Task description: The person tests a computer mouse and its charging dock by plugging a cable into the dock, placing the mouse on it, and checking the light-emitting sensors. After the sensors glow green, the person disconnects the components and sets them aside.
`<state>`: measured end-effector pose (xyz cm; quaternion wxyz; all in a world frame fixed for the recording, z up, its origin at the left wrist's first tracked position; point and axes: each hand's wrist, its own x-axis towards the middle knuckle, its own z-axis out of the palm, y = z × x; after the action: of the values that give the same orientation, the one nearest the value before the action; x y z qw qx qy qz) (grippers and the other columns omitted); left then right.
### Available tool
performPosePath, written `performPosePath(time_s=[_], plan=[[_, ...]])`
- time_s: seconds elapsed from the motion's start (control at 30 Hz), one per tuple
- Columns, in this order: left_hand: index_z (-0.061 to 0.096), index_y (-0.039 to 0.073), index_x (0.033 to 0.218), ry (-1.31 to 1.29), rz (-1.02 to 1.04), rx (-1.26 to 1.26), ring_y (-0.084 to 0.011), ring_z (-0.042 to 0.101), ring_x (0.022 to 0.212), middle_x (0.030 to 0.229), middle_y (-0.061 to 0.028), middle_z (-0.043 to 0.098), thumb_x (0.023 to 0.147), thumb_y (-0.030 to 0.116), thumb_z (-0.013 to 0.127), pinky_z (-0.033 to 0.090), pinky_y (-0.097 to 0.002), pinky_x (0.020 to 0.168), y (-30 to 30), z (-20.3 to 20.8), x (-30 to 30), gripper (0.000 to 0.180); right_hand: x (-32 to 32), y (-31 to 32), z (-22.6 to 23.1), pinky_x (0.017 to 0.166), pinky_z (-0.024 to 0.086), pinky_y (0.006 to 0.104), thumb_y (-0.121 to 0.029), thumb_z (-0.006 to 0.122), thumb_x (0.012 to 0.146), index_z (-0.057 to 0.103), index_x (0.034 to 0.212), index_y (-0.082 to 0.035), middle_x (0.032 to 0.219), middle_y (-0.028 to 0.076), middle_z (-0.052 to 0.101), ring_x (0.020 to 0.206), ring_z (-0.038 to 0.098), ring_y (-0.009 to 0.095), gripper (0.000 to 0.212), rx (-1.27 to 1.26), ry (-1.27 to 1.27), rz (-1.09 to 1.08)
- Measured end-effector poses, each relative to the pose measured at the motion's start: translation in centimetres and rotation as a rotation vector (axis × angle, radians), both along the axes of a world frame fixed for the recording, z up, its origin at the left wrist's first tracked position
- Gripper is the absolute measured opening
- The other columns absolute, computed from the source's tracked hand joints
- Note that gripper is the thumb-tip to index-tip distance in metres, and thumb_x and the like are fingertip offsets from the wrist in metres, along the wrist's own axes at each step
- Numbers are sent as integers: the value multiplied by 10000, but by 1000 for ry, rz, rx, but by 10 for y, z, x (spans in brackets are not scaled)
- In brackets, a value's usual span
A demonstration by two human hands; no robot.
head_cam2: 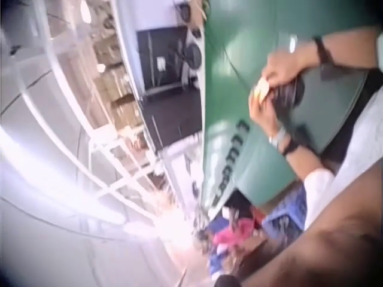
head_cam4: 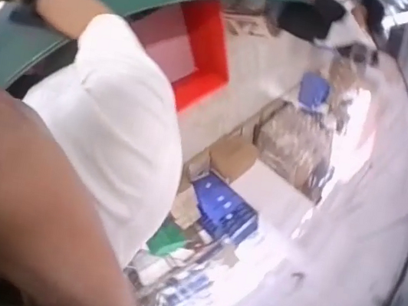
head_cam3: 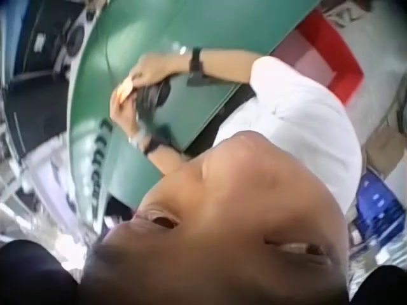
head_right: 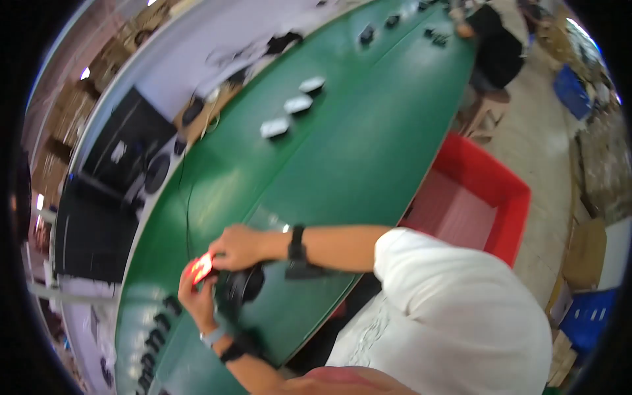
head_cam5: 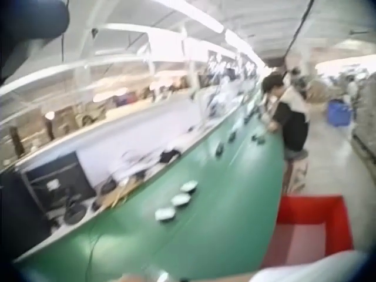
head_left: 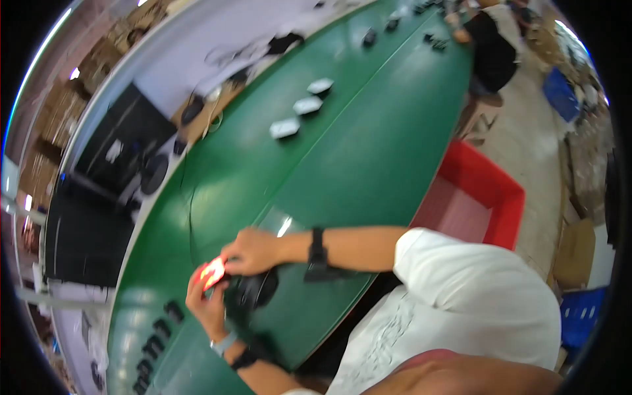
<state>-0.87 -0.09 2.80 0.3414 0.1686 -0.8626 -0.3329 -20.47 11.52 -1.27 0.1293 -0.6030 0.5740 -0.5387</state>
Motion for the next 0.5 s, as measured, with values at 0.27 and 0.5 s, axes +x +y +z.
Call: performPosePath(time_s=[0.27,0.5], plan=[[664,-37,1139,174,169,148,-204,631,1051,1128,-100,684,840,18,794,495,-328,952,-48,-38,25,330,-19,4,6,574,480,413,-445,707,927,767,992,-93,652,145,652,571,623,295,363,14,-60,-21],[685,-83,1136,-309,771,-138,-334,644,968,1098,-219,686,992,445,686,509,-414,898,-89,-67,48,548,-14,11,5,612,474,434,-398,705,924,753,930,-54,726,168,689,642,636,335,348,133,-11,241]])
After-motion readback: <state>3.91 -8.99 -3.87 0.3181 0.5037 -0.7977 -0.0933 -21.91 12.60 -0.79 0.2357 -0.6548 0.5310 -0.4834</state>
